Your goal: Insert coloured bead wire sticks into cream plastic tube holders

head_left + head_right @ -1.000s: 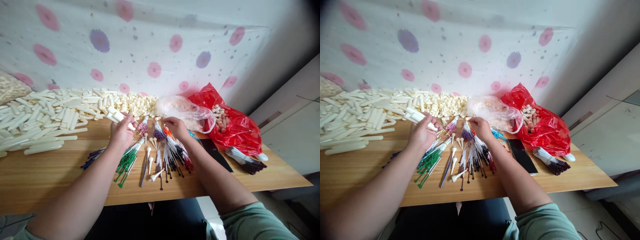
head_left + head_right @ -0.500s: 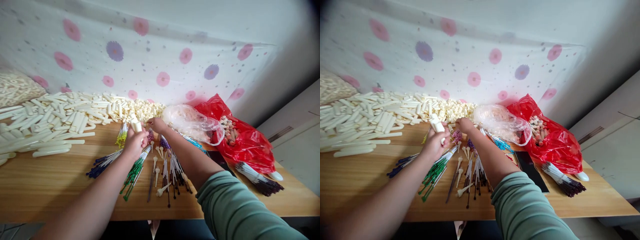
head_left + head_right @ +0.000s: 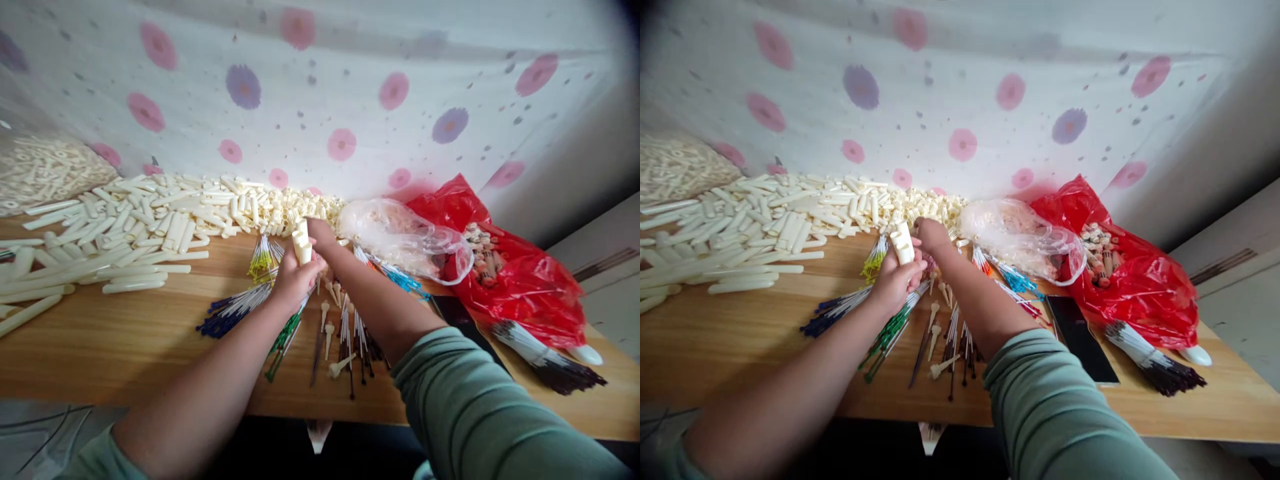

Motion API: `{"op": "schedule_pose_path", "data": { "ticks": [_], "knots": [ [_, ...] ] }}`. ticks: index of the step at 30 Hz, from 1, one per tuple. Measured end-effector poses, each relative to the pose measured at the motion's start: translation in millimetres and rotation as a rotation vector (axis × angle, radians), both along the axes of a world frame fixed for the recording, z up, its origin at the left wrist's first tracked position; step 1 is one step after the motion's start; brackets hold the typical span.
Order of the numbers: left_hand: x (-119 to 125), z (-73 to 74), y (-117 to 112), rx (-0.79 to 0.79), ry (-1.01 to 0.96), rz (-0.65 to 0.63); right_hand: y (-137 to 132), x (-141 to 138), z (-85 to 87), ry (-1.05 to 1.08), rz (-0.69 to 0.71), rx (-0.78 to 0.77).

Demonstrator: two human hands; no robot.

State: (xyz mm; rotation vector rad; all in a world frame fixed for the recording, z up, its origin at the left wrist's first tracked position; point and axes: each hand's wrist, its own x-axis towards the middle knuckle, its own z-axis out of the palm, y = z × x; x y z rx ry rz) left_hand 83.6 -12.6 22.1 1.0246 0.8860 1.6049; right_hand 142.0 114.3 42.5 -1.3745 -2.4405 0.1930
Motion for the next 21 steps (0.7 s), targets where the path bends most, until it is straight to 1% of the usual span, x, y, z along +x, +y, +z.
{"op": "schedule_pose_path", "data": {
  "ticks": [3, 6, 9, 10, 12, 14, 16, 21],
  "knots": [
    [1.1, 0.6, 2.0, -0.010, -0.006, 0.028, -6.2, 32.8, 0.6, 0.145, -0.015, 0.048],
    [3.3, 0.4, 3.9, 0.015, 0.013, 0.049, -19.8, 77.7, -4.1, 0.297, -0.037, 0.058],
    [6.5, -3.1, 7.1, 0.037, 0.046, 0.050, -37.5, 122.1, -14.4, 0.724, -0.015, -0.003],
    [7.7, -4.8, 8.2, 0.039, 0.055, 0.049, -43.5, 134.2, -18.4, 0.821, -0.006, -0.030],
    [9.9, -7.9, 9.8, 0.041, 0.073, 0.046, -54.3, 152.3, -26.2, 0.945, -0.006, -0.064],
    [11.4, -9.8, 10.2, 0.035, 0.093, 0.044, -61.9, 162.2, -32.9, 1.023, -0.023, -0.074],
    [12.0, -10.4, 9.8, 0.019, 0.103, 0.053, -65.6, 165.6, -37.8, 1.078, -0.045, -0.084],
    [10.9, -9.6, 8.6, 0.014, 0.098, 0.072, -65.5, 162.8, -41.9, 1.095, -0.042, -0.104]
  ]
}}
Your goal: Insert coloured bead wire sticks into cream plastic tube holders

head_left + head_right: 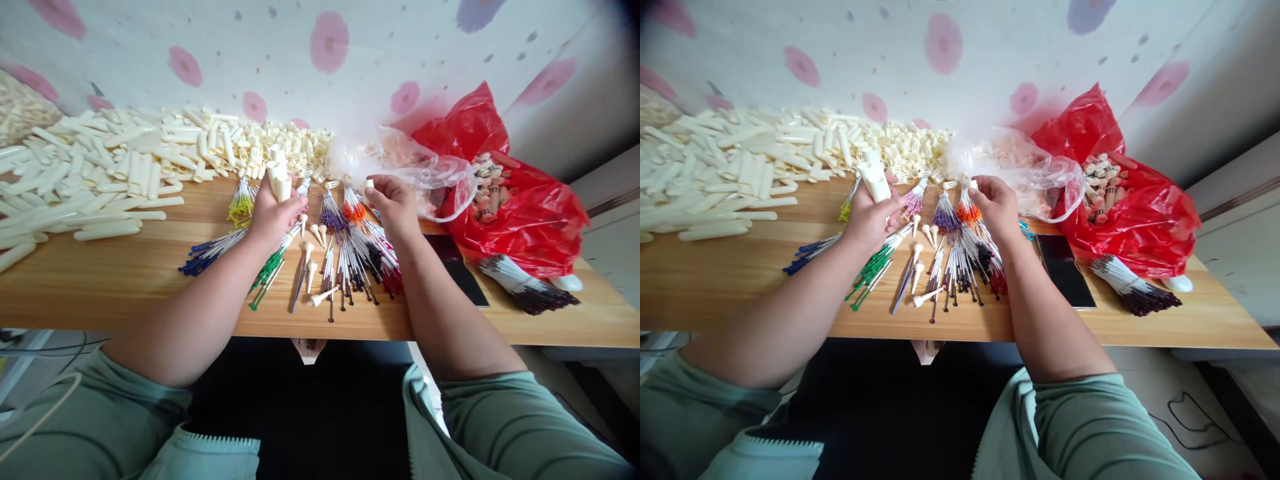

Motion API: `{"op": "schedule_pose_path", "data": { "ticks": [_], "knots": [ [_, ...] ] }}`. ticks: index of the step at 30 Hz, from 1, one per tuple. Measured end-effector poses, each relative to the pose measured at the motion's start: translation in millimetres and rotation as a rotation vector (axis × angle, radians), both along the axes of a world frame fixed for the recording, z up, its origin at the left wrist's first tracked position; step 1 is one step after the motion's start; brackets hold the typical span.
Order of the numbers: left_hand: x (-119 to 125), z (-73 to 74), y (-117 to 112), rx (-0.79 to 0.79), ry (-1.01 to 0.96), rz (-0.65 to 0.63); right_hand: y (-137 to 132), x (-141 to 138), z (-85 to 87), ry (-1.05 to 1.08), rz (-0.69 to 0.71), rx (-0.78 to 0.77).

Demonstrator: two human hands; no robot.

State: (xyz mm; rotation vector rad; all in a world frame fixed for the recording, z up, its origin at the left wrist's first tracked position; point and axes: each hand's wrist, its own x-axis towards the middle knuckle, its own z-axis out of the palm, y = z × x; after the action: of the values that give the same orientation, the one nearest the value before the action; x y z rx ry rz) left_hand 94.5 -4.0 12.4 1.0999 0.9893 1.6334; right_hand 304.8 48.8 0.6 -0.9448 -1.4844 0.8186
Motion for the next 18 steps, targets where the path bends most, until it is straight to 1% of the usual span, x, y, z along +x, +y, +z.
{"op": "schedule_pose_path", "data": {
  "ticks": [7, 14, 18],
  "knots": [
    [0.9, 0.3, 0.8, -0.014, 0.043, 0.007, -4.2, -2.9, -3.6, -0.070, 0.032, 0.013],
    [-1.6, -1.1, 2.5, -0.020, 0.117, 0.042, -8.8, -6.2, -0.4, -0.003, 0.063, -0.029],
    [-2.5, 0.7, 1.0, -0.040, 0.108, 0.049, -9.8, -7.8, -3.7, -0.007, 0.073, -0.041]
  ]
}}
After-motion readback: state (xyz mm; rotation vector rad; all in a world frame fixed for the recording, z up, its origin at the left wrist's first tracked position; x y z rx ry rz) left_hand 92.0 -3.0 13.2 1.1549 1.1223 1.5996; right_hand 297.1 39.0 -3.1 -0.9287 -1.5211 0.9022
